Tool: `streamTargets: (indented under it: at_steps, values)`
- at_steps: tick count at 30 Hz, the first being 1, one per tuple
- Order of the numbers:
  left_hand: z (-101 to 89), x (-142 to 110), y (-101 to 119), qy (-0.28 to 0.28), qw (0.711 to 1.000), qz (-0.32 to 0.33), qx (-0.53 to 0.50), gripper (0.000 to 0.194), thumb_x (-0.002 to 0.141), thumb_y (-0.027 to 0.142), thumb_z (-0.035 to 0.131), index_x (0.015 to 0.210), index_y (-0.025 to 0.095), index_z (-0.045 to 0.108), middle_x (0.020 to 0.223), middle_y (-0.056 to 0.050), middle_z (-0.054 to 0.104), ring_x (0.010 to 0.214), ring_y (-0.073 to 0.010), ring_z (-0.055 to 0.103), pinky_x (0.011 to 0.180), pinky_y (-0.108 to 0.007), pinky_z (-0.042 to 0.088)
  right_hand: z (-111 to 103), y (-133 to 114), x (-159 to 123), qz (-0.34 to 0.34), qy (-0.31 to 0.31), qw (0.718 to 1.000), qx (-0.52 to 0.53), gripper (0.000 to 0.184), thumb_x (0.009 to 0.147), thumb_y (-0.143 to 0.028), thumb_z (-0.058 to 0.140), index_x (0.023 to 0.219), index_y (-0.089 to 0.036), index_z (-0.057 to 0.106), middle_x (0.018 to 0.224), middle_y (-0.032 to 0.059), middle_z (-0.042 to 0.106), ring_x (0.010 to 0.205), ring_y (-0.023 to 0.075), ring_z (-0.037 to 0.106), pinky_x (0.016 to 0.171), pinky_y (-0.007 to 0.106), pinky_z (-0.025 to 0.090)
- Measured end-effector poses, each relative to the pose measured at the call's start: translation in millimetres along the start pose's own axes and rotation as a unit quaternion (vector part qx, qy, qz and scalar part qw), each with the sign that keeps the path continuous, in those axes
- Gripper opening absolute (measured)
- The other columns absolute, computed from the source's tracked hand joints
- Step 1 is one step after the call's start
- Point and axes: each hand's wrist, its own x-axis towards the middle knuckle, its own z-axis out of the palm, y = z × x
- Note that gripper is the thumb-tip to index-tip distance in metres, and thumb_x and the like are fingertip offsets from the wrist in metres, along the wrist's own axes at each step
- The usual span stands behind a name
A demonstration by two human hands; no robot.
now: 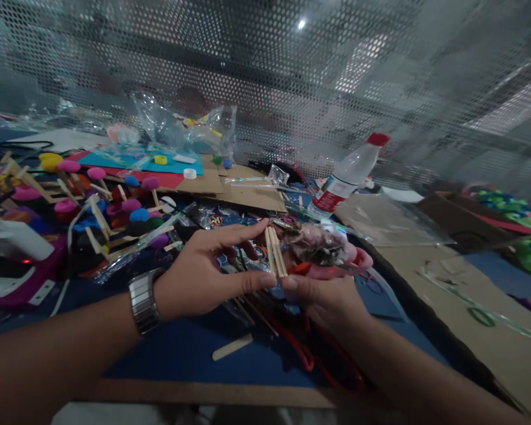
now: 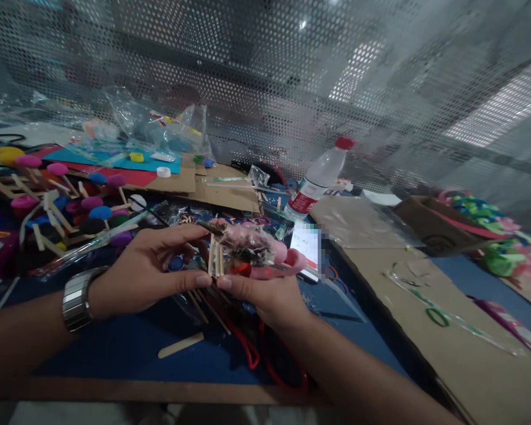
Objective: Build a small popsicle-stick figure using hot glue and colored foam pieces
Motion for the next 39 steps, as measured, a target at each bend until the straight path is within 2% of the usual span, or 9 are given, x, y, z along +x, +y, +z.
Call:
streamTargets:
  at_steps: [4,9,18,25,28,33,39]
  values:
    - [0.1,0,1,0.009,1.000,0.005,0.002,0.056,0.073,0.033,0.089,0.126,0.022,0.075,0.127,-0.012,0.076,0.110,-0.0295,0.073,0.095,-0.040,0.060,0,-1,0,0.017,-0.023,0.999,0.014,0.071,0.062,-0.043,0.095,0.126,-0.026,0.069,0.108,0.0079,0.081,0.107,0.0350,0.075,0.103,0.055,0.057]
    - [0.4,1,1,0.015,1.000,0.004,0.000,0.055,0.071,0.032,0.090,0.123,0.021,0.076,0.128,-0.012,0.075,0.113,-0.0311,0.073,0.104,-0.044,0.057,1,-3,0,0.022,-0.024,0.999,0.016,0.070,0.061,-0.042,0.096,0.123,-0.024,0.070,0.102,0.0078,0.081,0.105,0.0352,0.076,0.104,0.056,0.056]
    - [0.7,1,6,0.031,0.999,0.001,0.022,0.054,0.069,0.034,0.091,0.121,0.023,0.078,0.125,-0.011,0.076,0.114,-0.0315,0.073,0.101,-0.044,0.060,7,-7,-1,0.018,-0.009,1.000,0.016,0.063,0.059,-0.042,0.096,0.115,-0.027,0.073,0.096,0.0058,0.082,0.113,0.0355,0.073,0.112,0.056,0.050]
    - [-0.9,-1,6,0.029,0.998,-0.007,0.059,0.060,0.070,0.037,0.090,0.126,0.023,0.075,0.128,-0.011,0.075,0.117,-0.0319,0.072,0.100,-0.041,0.061,9,-4,-2,0.019,0.030,0.999,0.016,0.069,0.054,-0.042,0.098,0.116,-0.026,0.073,0.095,0.0068,0.082,0.106,0.0376,0.075,0.103,0.057,0.056]
    - [-1.7,-2,7,0.027,0.997,-0.006,0.072,0.060,0.071,0.037,0.089,0.127,0.022,0.074,0.129,-0.011,0.074,0.119,-0.0320,0.072,0.100,-0.041,0.061,6,-2,-2,0.022,0.019,0.999,0.013,0.068,0.056,-0.040,0.097,0.118,-0.026,0.072,0.097,0.0069,0.082,0.103,0.0368,0.076,0.101,0.056,0.058]
    - [-1.6,-1,8,0.021,0.996,0.002,0.085,0.059,0.073,0.037,0.088,0.127,0.020,0.074,0.130,-0.012,0.074,0.119,-0.0318,0.072,0.100,-0.040,0.062,3,0,-1,0.025,0.003,1.000,0.016,0.063,0.060,-0.040,0.096,0.117,-0.027,0.073,0.105,0.0069,0.081,0.111,0.0360,0.074,0.105,0.055,0.057]
    - [-2.7,-1,7,0.008,0.997,0.003,0.075,0.060,0.073,0.034,0.089,0.129,0.022,0.073,0.132,-0.011,0.073,0.121,-0.0315,0.071,0.109,-0.044,0.056,0,-2,1,0.008,-0.022,1.000,-0.012,0.057,0.060,-0.039,0.096,0.112,-0.029,0.074,0.097,0.0052,0.082,0.118,0.0354,0.071,0.113,0.055,0.050]
